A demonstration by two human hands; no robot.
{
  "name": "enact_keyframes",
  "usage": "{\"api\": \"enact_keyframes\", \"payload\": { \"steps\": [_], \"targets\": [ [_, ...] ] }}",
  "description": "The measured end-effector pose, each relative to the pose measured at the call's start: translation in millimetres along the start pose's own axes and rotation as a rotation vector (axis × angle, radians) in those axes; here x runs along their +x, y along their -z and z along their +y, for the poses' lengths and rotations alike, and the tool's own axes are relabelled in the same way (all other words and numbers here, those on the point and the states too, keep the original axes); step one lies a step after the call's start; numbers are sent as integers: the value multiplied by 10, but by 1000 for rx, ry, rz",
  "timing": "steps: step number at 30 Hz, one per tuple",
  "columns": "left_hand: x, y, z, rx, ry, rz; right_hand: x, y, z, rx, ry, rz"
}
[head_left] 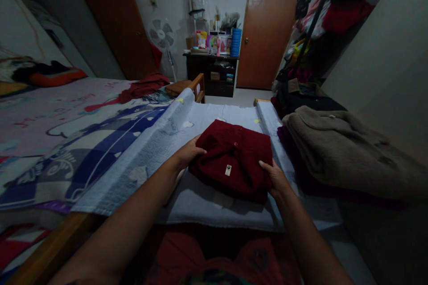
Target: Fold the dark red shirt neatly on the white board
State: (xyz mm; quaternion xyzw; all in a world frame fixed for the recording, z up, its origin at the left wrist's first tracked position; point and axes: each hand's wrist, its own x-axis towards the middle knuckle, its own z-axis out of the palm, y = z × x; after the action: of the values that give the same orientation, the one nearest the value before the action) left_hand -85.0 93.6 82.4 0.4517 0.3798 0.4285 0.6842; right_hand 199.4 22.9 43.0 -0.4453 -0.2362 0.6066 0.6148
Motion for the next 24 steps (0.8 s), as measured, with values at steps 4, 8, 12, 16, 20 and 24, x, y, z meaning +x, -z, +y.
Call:
{"api": "enact_keyframes", "payload": {
  "steps": [4, 8, 12, 16, 20, 24],
  "targets": [
    [163, 100, -183, -18, 69, 83, -5, 36, 112, -1, -17, 48],
    [145, 221, -366, -129, 244, 127, -67, 46, 157, -20, -53, 64],
    [-56, 295, -376, -278, 446, 206, -189, 47, 88, -33, -152, 36],
    [-341, 272, -340, -422, 485, 165, -329, 82, 1, -65, -284, -48],
    [-568, 134, -418, -575, 411, 277, -421, 116, -13, -13, -382, -162],
    [-677, -62, -507, -656, 401, 309, -458, 133, 34, 86, -481, -217]
  ]
}}
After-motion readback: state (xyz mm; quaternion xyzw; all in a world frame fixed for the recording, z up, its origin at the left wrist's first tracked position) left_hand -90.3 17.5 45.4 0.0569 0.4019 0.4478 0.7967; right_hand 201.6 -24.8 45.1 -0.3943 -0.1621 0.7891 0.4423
